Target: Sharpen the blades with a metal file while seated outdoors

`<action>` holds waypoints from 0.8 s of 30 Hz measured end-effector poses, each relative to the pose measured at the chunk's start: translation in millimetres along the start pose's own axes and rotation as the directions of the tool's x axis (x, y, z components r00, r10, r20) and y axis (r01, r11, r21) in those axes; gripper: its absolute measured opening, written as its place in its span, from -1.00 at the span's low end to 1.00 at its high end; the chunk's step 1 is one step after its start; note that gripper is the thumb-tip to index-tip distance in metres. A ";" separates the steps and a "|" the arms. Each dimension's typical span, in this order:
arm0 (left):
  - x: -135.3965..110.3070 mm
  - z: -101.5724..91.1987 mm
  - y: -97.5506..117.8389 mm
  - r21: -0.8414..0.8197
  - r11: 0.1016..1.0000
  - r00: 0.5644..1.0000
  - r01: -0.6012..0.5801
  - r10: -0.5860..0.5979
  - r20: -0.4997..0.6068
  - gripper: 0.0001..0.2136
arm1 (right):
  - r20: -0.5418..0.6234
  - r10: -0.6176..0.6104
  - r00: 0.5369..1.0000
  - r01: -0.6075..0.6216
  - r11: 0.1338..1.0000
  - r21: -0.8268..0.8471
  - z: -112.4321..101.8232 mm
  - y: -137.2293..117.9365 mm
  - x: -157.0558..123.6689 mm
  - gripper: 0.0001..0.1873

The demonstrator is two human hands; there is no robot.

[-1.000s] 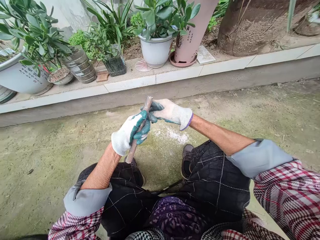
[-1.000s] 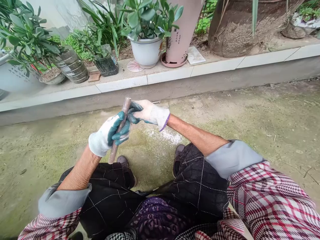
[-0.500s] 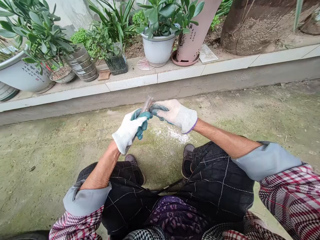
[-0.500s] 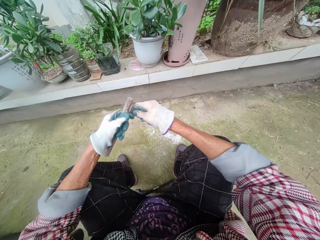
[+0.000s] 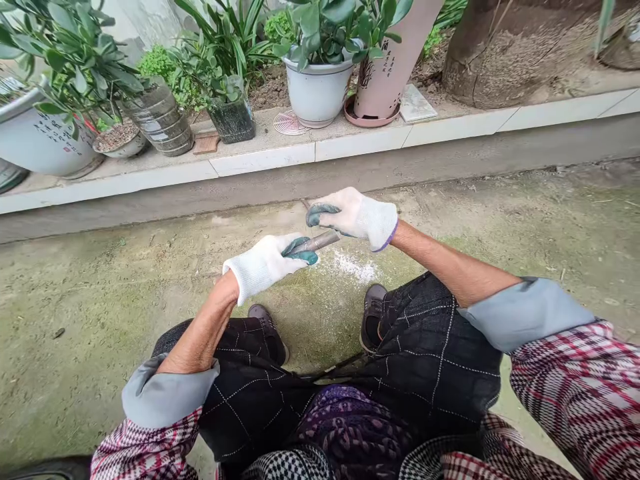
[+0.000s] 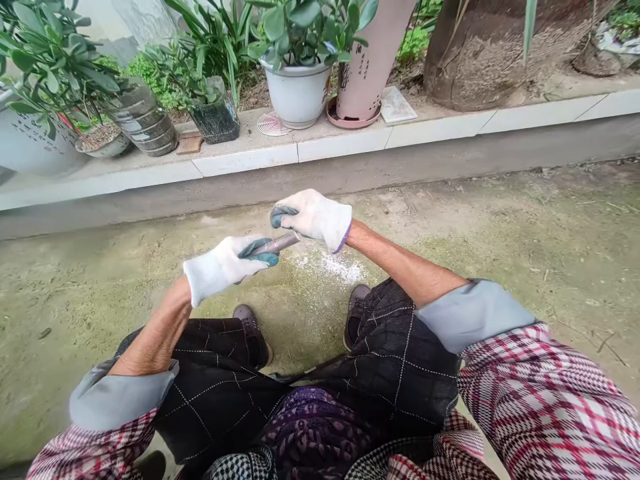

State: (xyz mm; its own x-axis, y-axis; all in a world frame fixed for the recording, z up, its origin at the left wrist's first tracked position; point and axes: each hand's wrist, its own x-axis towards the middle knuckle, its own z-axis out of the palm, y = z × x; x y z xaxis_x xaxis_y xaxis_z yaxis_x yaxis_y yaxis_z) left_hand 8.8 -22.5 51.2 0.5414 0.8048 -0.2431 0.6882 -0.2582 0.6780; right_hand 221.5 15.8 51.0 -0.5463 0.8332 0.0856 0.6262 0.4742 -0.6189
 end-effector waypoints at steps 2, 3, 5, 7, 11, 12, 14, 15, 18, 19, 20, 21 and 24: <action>-5.8 -6.2 1.8 -0.179 0.984 0.999 0.001 -0.008 -0.040 -0.77 | -0.015 -0.034 0.999 0.036 0.986 0.162 6.8 9.2 3.2 -0.74; -7.2 -10.4 0.9 -0.220 0.976 0.997 0.000 -0.017 -0.072 -0.75 | -0.016 -0.040 0.999 0.042 0.979 0.201 11.4 11.0 3.9 -0.73; -6.7 -19.6 -4.6 -0.204 0.979 0.989 -0.001 -0.030 -0.145 -0.74 | -0.008 -0.048 0.999 0.048 0.975 0.218 20.7 8.5 3.1 -0.72; -1.9 -27.4 -13.2 -0.072 0.997 0.977 0.013 -0.028 -0.213 -0.73 | 0.013 -0.054 0.998 0.051 0.984 0.168 27.4 -0.3 -0.1 -0.72; 13.3 -25.6 -25.2 0.354 0.922 0.966 0.156 -0.067 -0.251 -0.72 | 0.091 0.024 0.996 -0.010 0.990 -0.142 32.4 -21.4 -5.7 -0.71; 16.7 -20.4 -25.3 0.440 0.878 0.969 0.189 -0.094 -0.230 -0.72 | 0.123 0.063 0.990 -0.032 0.970 -0.240 32.8 -25.2 -5.8 -0.72; 21.8 -6.7 -21.9 0.561 0.804 0.979 0.195 -0.129 -0.155 -0.72 | 0.196 0.132 0.972 -0.046 0.920 -0.389 32.7 -29.0 -4.5 -0.79; 23.2 0.4 -19.0 0.598 0.783 0.985 0.170 -0.130 -0.110 -0.72 | 0.224 0.152 0.963 -0.042 0.901 -0.431 31.8 -28.8 -3.4 -0.83; 22.1 14.4 -10.2 0.603 0.794 0.995 0.076 -0.103 0.010 -0.70 | 0.217 0.151 0.964 -0.049 0.910 -0.413 23.6 -19.4 -0.6 -0.90; 20.1 15.5 -8.1 0.557 0.829 0.996 0.049 -0.081 0.034 -0.70 | 0.192 0.128 0.973 -0.054 0.935 -0.351 19.2 -13.8 -0.1 -0.90; 17.5 14.8 -6.6 0.483 0.875 0.997 0.021 -0.051 0.049 -0.70 | 0.169 0.101 0.980 -0.056 0.966 -0.253 14.6 -7.5 0.1 -0.88; 14.5 12.8 -5.6 0.388 0.922 0.998 -0.006 -0.016 0.055 -0.71 | 0.153 0.080 0.985 -0.061 0.991 -0.123 10.1 -0.9 0.1 -0.87; 5.1 3.5 -2.9 0.101 0.993 0.998 -0.058 0.056 0.023 -0.73 | 0.149 0.084 0.985 -0.122 0.954 0.274 3.3 16.0 -0.6 -0.82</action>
State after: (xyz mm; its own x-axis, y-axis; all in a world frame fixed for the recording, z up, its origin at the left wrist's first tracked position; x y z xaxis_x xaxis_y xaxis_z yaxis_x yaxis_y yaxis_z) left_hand 11.2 -19.6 45.6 0.5897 0.7769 -0.2207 0.7013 -0.3570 0.6170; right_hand 230.1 21.9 38.5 -0.5686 0.8184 -0.0836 0.5121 0.2726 -0.8145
